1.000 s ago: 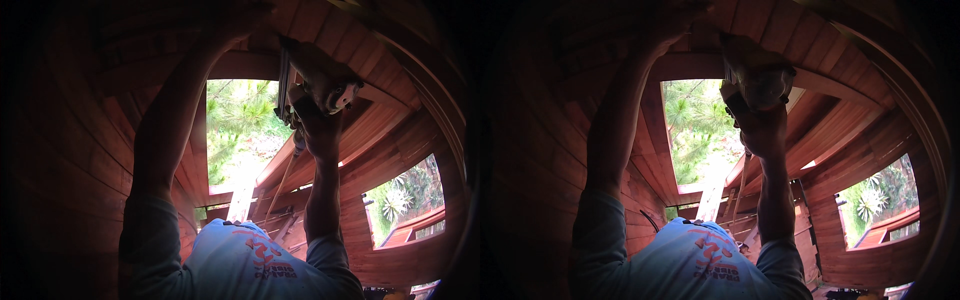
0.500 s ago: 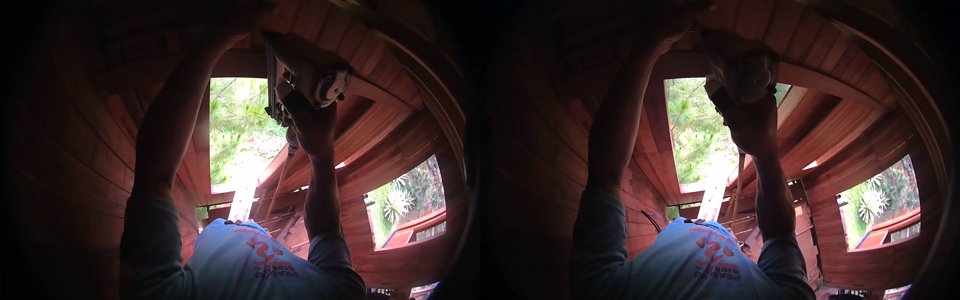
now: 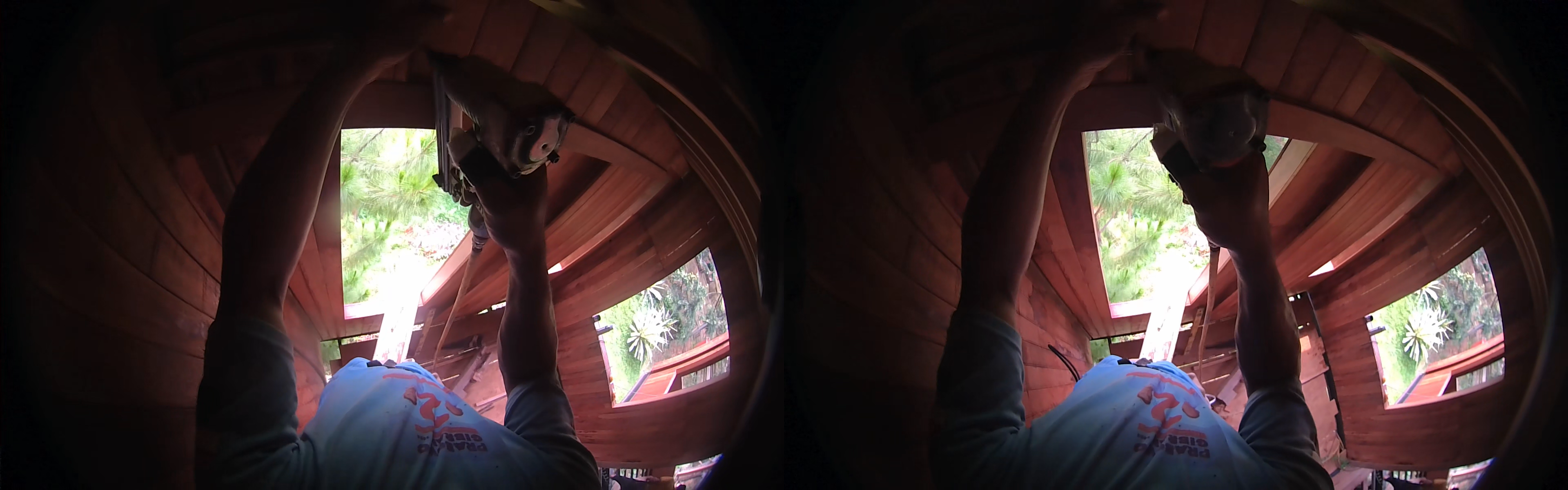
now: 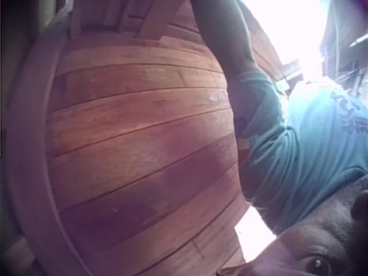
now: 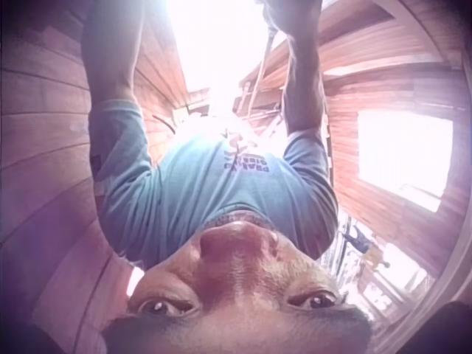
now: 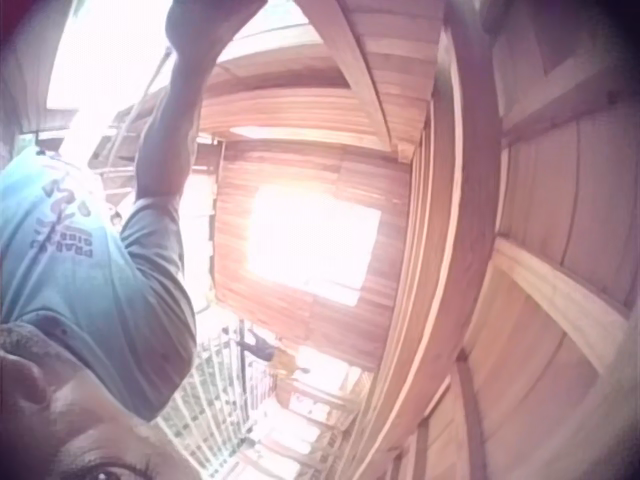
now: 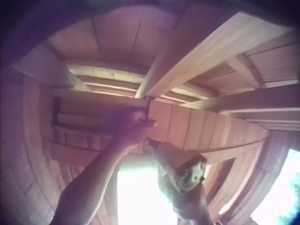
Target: The person installs wooden panels on a curved ceiling using a nail gun. They position each panel, secure it with nails, and occasionally reload the nail gun. Other workers are visible in the background.
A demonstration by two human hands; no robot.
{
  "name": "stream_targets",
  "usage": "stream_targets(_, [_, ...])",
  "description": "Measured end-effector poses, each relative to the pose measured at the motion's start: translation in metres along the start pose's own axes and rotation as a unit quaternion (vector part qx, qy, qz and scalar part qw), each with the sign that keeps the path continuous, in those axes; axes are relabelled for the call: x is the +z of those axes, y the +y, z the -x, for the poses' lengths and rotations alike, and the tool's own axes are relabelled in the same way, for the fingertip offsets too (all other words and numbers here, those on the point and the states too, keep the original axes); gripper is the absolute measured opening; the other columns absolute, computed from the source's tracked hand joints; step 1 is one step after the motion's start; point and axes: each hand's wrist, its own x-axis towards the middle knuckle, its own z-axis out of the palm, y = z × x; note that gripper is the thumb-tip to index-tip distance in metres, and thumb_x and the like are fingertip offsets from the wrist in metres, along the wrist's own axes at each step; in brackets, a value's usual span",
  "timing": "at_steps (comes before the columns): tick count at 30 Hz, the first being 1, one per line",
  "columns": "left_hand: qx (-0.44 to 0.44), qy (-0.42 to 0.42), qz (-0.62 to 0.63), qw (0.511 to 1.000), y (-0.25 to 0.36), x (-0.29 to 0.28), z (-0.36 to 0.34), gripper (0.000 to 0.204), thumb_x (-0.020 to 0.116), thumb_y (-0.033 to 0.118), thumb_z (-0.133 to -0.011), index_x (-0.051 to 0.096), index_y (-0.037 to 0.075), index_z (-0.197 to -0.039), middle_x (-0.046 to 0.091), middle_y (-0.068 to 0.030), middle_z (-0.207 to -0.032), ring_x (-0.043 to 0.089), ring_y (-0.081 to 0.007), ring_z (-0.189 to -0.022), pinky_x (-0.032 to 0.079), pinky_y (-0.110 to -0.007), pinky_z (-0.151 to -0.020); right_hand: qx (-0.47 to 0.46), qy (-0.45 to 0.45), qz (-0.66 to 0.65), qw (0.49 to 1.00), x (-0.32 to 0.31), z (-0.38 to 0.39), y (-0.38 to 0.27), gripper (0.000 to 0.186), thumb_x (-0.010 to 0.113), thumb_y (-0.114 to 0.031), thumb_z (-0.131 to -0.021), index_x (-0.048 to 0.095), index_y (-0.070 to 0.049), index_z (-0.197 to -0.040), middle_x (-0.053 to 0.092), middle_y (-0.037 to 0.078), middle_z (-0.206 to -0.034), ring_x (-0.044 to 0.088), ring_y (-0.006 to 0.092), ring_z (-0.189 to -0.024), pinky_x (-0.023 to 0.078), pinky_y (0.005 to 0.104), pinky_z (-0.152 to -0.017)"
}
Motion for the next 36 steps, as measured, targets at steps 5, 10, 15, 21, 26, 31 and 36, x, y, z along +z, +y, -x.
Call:
stream_targets(5, [-0.038,-0.010,0.044,0.998,-0.019,0.007,-0.008,0.020,0.070,0.014,-0.086,0.067,-0.001,-0.099,0.068,-0.0096,-0.087,0.063,-0.0185,-0.077,0.051,-0.037,-0.069,-0.031,0.096,-0.027,0.995,-0.007,-0.006,-0.015,0.027,0.074,-0.014,-0.086,0.065,-0.002,-0.108,0.067,0.001,-0.087,0.061,0.0034,-0.069,0.046,0.0202,-0.056])
stream_targets(10, [0.079,0.013,0.002,0.997,-0.034,0.015,-0.007,0.025,0.073,0.023,-0.086,0.068,0.005,-0.102,0.065,-0.0031,-0.085,0.059,-0.0100,-0.075,0.048,-0.029,-0.065,-0.067,0.068,-0.027,0.995,-0.040,-0.029,-0.014,0.026,0.068,-0.010,-0.088,0.059,-0.001,-0.110,0.060,0.003,-0.075,0.057,0.0078,-0.058,0.046,0.0234,-0.049])
stream_targets(15, [0.076,-0.012,0.011,0.997,-0.033,0.011,-0.002,0.017,0.070,0.023,-0.087,0.068,0.006,-0.087,0.059,0.0005,-0.065,0.055,-0.0103,-0.060,0.044,-0.032,-0.055,-0.073,0.051,-0.018,0.996,-0.037,-0.041,-0.040,0.017,0.065,-0.014,-0.090,0.062,-0.001,-0.099,0.058,0.003,-0.067,0.055,0.0084,-0.053,0.045,0.0233,-0.048])
stream_targets(21, [0.081,0.012,0.073,0.994,-0.038,0.016,-0.001,0.015,0.073,0.017,-0.084,0.070,0.006,-0.092,0.062,0.0007,-0.068,0.057,-0.0082,-0.063,0.046,-0.028,-0.057,-0.108,0.012,0.096,0.989,-0.038,-0.047,-0.041,0.011,0.063,-0.017,-0.092,0.071,-0.011,-0.099,0.062,0.002,-0.066,0.060,0.0059,-0.054,0.049,0.0227,-0.050])
stream_targets(26, [0.035,-0.006,-0.004,0.999,-0.029,0.013,-0.001,0.020,0.076,0.022,-0.084,0.072,0.005,-0.095,0.066,-0.0004,-0.078,0.060,-0.0090,-0.072,0.050,-0.028,-0.065,-0.131,0.021,0.119,0.984,-0.041,-0.050,-0.038,0.015,0.065,-0.019,-0.092,0.074,-0.012,-0.102,0.064,0.001,-0.066,0.062,0.0047,-0.054,0.050,0.0219,-0.050])
stream_targets(31, [0.121,0.031,-0.037,0.991,-0.048,0.015,-0.010,0.025,0.073,0.030,-0.083,0.070,0.005,-0.086,0.063,-0.0064,-0.063,0.061,-0.0173,-0.057,0.049,-0.036,-0.056,-0.022,0.058,0.061,0.996,-0.032,-0.049,-0.049,0.020,0.066,-0.023,-0.091,0.070,-0.003,-0.088,0.061,0.001,-0.061,0.061,0.0052,-0.052,0.048,0.0225,-0.048])
stream_targets(36, [0.045,-0.007,-0.023,0.999,-0.028,0.011,-0.003,0.017,0.075,0.019,-0.084,0.067,0.004,-0.084,0.059,0.0018,-0.071,0.054,-0.0071,-0.066,0.045,-0.027,-0.059,-0.055,0.040,0.067,0.995,-0.038,-0.052,-0.043,0.022,0.065,-0.023,-0.091,0.068,-0.003,-0.083,0.060,0.002,-0.060,0.061,0.0063,-0.050,0.046,0.0235,-0.045])
